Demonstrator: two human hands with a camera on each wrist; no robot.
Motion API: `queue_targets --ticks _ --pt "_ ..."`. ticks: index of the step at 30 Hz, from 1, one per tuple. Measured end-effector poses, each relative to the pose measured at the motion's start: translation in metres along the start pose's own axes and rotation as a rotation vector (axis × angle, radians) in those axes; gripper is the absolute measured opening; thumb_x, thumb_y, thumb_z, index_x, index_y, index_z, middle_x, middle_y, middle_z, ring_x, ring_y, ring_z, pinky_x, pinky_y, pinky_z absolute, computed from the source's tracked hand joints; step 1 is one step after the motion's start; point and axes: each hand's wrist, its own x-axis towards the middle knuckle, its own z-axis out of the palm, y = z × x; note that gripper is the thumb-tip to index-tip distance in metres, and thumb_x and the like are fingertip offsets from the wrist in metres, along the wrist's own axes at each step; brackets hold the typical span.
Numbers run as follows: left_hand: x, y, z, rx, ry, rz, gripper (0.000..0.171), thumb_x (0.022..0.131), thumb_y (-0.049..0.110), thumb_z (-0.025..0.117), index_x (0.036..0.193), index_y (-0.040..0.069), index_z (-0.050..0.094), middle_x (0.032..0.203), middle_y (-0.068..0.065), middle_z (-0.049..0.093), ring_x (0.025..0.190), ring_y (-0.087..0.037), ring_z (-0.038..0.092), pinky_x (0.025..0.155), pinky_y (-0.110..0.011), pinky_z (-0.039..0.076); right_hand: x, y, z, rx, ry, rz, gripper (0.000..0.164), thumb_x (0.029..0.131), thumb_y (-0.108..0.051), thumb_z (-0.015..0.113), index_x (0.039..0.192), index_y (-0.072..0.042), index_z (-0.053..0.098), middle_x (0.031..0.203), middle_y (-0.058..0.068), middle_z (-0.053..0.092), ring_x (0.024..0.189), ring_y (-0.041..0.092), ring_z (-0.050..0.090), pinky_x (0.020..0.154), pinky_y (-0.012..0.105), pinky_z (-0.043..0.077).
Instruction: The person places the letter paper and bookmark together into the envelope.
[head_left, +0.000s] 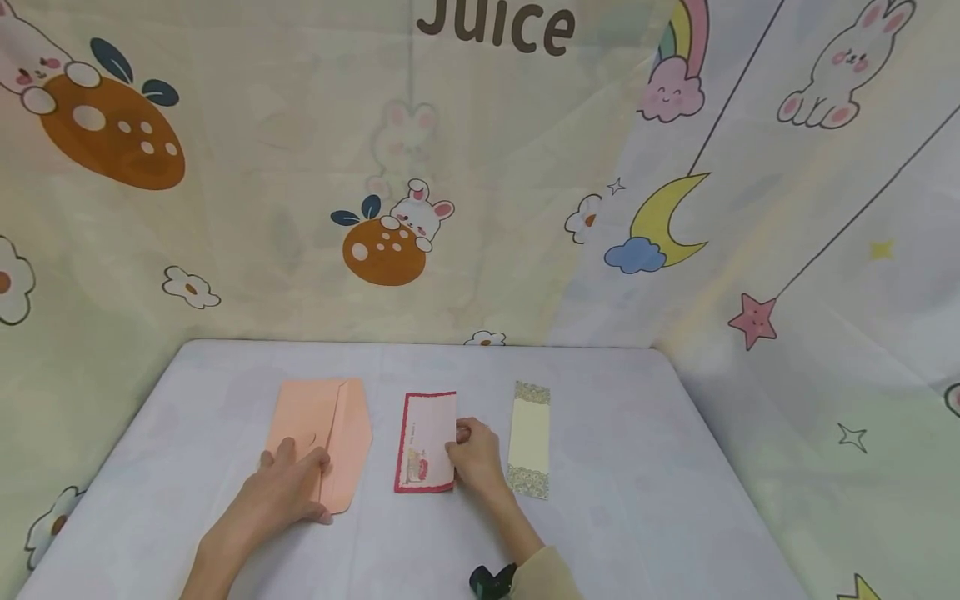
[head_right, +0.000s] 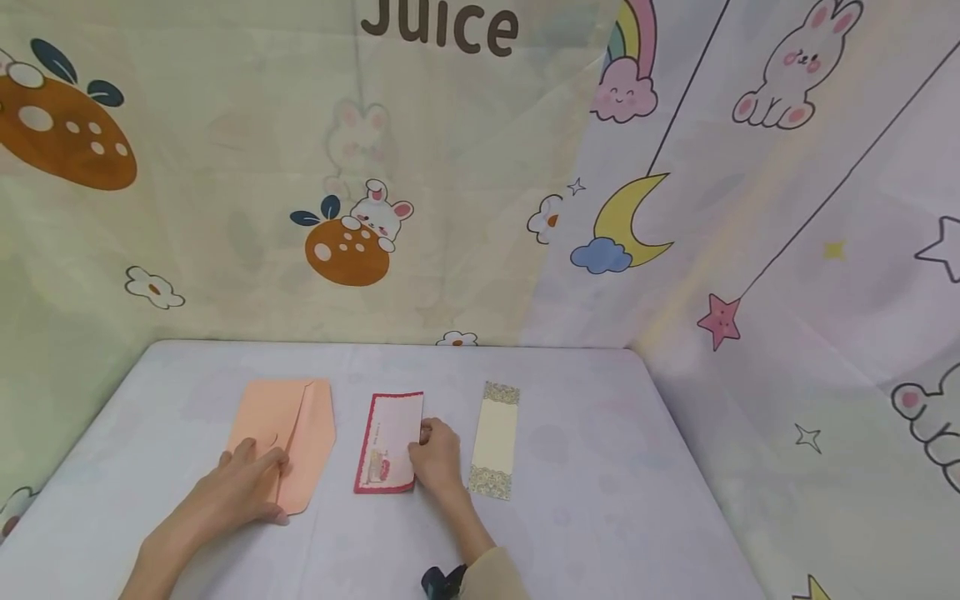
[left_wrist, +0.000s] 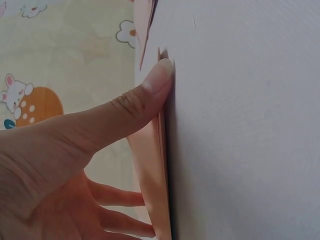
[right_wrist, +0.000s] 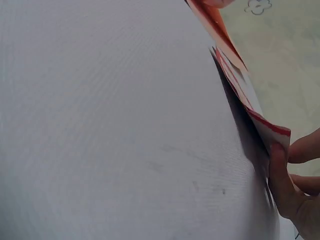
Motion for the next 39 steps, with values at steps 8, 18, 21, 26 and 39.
queue_targets --ticks 8,18,21,26,39 --pt "0.0 0.001 -0.001 0.0 -0.016 -0.015 0.063 0.055 0.042 0.096 0.101 0.023 0.057 0.102 -0.013 0.043 0.081 -0.031 0.041 0.055 -0.036 0.039 0.003 0.005 -0.011 0.098 -0.054 0.072 0.028 0.09 -0.006 0.073 0.117 0.001 0.07 0.089 0.005 0.072 0.075 0.013 0.066 0.067 0.027 0.055" --pt "0.0 0.001 -0.001 -0.01 -0.016 -0.011 0.063 0.054 0.042 0.096 0.1 0.024 0.056 0.102 -0.012 0.043 0.081 -0.031 0.041 0.055 -0.035 0.038 0.001 0.009 -0.014 0.188 -0.069 0.056 0.027 0.089 -0.005 0.072 0.115 0.001 0.07 0.09 0.005 0.073 0.08 0.013 0.066 0.076 0.03 0.056" --pt "0.0 0.001 -0.001 -0.009 -0.014 -0.009 0.064 0.054 0.042 0.096 0.1 0.024 0.056 0.102 -0.012 0.043 0.081 -0.03 0.041 0.055 -0.035 0.038 0.002 0.009 -0.013 0.201 -0.068 0.064 0.027 0.09 -0.006 0.073 0.116 0.0 0.07 0.091 0.005 0.073 0.082 0.013 0.065 0.077 0.03 0.055" --pt "0.001 0.001 -0.001 -0.006 -0.015 -0.012 0.064 0.054 0.042 0.097 0.1 0.024 0.056 0.103 -0.013 0.043 0.082 -0.031 0.041 0.055 -0.035 0.038 0.002 0.005 -0.012 0.235 -0.083 0.078 0.028 0.091 -0.009 0.073 0.118 -0.002 0.07 0.095 0.006 0.073 0.086 0.014 0.066 0.079 0.029 0.055" --pt "0.0 0.001 -0.001 -0.01 -0.009 -0.027 0.065 0.052 0.04 0.098 0.1 0.024 0.056 0.103 -0.012 0.044 0.083 -0.031 0.042 0.055 -0.036 0.038 0.001 -0.004 -0.001 0.357 -0.115 0.081 0.03 0.09 -0.005 0.072 0.119 -0.001 0.069 0.095 0.008 0.073 0.081 0.014 0.067 0.067 0.028 0.057"
